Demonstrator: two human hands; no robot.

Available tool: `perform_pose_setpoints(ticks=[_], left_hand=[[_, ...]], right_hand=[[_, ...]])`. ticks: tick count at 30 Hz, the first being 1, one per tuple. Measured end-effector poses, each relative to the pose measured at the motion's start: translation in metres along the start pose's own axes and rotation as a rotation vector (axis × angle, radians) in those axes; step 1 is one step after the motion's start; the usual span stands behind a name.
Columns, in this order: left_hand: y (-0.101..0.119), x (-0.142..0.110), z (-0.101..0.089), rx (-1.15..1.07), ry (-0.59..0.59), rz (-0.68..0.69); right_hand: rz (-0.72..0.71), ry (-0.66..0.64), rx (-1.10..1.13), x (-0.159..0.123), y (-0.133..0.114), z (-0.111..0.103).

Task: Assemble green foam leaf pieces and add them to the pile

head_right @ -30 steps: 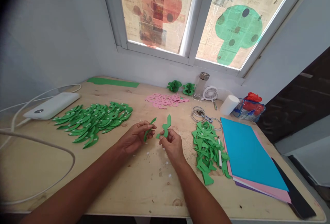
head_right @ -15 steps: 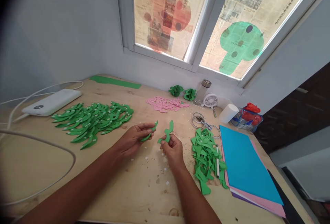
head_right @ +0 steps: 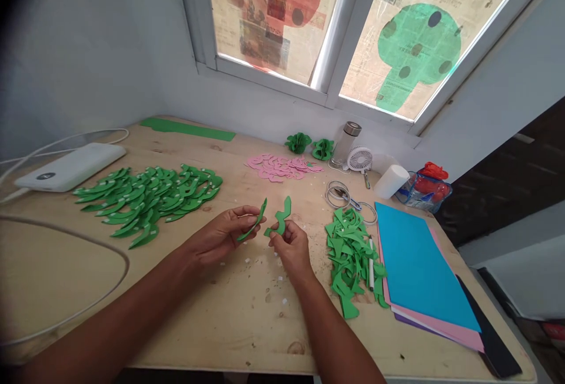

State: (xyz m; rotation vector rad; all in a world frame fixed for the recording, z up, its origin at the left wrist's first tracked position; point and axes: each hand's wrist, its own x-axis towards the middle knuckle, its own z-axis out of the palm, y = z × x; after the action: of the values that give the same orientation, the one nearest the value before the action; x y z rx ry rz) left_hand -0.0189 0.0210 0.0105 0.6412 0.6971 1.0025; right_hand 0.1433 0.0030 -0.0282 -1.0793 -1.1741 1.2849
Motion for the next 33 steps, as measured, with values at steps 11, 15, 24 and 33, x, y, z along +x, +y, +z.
perform_pose_setpoints(ticks=[11, 15, 24, 33], left_hand=[[-0.0026, 0.0017, 0.0012, -0.025, 0.036, 0.101], [-0.0013, 0.0000, 0.0030, -0.013, 0.016, 0.100], [-0.0014, -0.0004, 0.0019, -0.018, 0.010, 0.090], [0.0007, -0.0013, 0.0003, -0.018, -0.072, 0.051]], right_hand=[[0.002, -0.021, -0.024, 0.0005, 0.0010, -0.0010], [0.000, -0.028, -0.029, 0.0006, 0.0021, -0.0002], [0.010, -0.039, -0.042, 0.0014, 0.0041, 0.0000], [0.033, -0.028, -0.023, 0.0016, 0.0066, 0.0014]])
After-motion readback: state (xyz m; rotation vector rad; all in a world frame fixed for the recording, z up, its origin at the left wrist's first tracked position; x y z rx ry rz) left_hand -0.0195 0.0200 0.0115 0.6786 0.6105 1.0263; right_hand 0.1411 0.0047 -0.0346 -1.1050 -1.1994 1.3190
